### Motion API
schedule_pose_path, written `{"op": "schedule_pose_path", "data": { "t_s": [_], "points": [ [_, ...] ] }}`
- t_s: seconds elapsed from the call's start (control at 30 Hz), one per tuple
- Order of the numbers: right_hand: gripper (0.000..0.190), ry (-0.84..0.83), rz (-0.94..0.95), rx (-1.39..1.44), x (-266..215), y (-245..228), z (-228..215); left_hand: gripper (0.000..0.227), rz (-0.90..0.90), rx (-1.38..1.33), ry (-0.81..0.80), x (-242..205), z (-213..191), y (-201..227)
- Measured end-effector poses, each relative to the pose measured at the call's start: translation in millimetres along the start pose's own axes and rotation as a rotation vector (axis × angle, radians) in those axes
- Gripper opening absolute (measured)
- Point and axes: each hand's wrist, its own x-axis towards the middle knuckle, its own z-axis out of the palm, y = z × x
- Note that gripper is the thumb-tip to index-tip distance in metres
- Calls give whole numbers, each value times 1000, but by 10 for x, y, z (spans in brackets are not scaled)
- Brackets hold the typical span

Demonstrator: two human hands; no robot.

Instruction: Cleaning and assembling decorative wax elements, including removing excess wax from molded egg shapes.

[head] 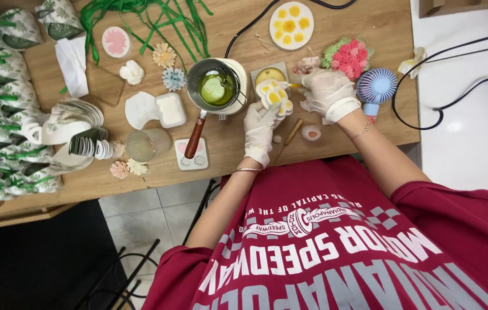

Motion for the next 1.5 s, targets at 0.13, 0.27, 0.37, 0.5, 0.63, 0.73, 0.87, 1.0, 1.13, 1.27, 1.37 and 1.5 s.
{"op": "schedule_pose_path", "data": {
  "t_s": [0.13,0.27,0.37,0.5,0.63,0.73,0.87,1.0,1.13,1.27,1.37,1.5],
  "points": [
    [44,172,-224,-275,142,193,81,41,23,28,62,-34,51,10],
    [38,138,-225,-245,159,93,43,37,61,142,122,-179,196,140],
    [52,185,-264,-237,207,112,3,37,153,139,121,-86,112,61],
    [35,35,-166,-15,131,57,-16,36,164,210,126,-192,221,219],
    [37,73,-108,-166,89,-39,-17,38,149,376,176,-277,304,416],
    [33,57,-59,-73,14,-66,44,43,210,575,151,-311,308,433],
    [31,188,-104,384,76,253,396,47,373,914,109,-245,272,397],
    [41,280,-29,207,40,172,365,45,363,1002,117,-196,337,456],
    [41,380,-126,280,42,92,370,42,479,1248,137,9,288,378],
    [38,296,-147,400,166,220,562,41,512,1436,139,149,269,299],
    [50,434,-164,174,49,-11,328,38,482,1468,108,127,225,338],
    [38,364,-181,183,60,73,312,40,454,1412,88,38,364,515]
  ]
}}
